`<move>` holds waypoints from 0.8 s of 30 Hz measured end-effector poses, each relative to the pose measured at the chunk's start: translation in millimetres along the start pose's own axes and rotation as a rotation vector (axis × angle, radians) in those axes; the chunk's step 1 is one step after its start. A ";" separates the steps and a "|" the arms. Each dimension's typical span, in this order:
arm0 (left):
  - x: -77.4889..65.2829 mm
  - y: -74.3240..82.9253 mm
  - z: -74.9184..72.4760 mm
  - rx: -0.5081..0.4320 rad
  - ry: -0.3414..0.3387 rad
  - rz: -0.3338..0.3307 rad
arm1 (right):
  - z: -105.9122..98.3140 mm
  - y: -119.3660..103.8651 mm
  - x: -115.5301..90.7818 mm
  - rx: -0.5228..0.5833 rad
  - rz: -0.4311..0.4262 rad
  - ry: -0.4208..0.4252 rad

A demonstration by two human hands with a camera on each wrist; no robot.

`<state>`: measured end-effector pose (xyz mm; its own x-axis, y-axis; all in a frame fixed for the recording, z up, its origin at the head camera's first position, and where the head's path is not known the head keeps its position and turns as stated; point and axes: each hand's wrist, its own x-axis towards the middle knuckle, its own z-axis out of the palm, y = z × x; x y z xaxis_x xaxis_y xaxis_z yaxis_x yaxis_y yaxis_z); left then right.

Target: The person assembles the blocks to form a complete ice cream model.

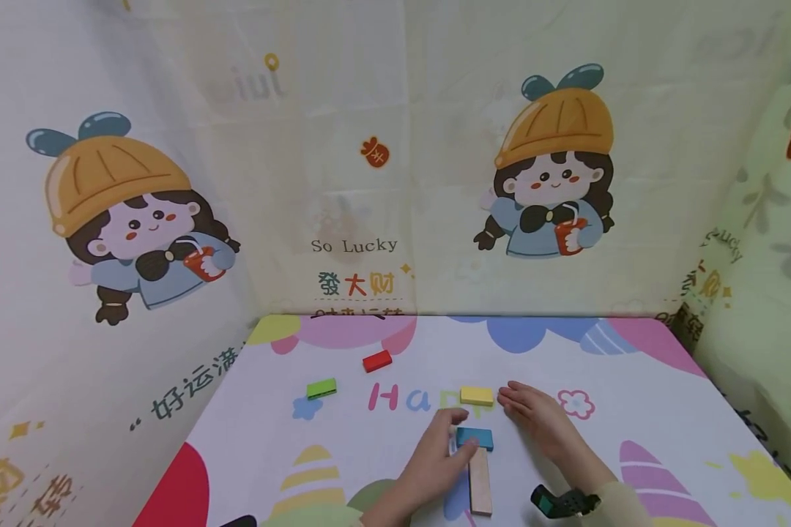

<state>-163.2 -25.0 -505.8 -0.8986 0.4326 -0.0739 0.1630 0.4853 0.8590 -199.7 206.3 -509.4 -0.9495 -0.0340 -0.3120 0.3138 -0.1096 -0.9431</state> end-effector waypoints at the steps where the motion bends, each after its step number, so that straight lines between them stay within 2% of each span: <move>1: 4.2 -0.3 -0.8 -0.107 0.045 -0.022 | -0.7 -0.1 -1.0 0.050 0.012 -0.008; 4: 16.1 -3.2 -3.3 -0.333 0.111 -0.074 | -1.0 -0.8 -2.7 0.159 0.065 -0.014; 7: 25.9 -6.5 -4.3 -0.407 0.127 -0.131 | 1.0 -0.8 -3.4 0.234 0.104 -0.010; 11: 34.1 -6.9 -3.1 -0.441 0.120 -0.193 | 3.1 1.1 -3.4 0.241 0.114 -0.005; 15: 36.6 -6.3 -0.3 -0.483 0.109 -0.224 | 3.0 1.0 -4.9 0.217 0.109 -0.014; 24: 30.7 -5.9 0.9 -0.437 0.139 -0.233 | 5.2 0.6 -10.6 0.222 0.111 -0.080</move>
<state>-191.4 -13.9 -513.6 -0.9411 0.2316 -0.2463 -0.2071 0.1808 0.9615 -189.5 201.4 -506.1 -0.9091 -0.1355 -0.3940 0.4165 -0.3157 -0.8525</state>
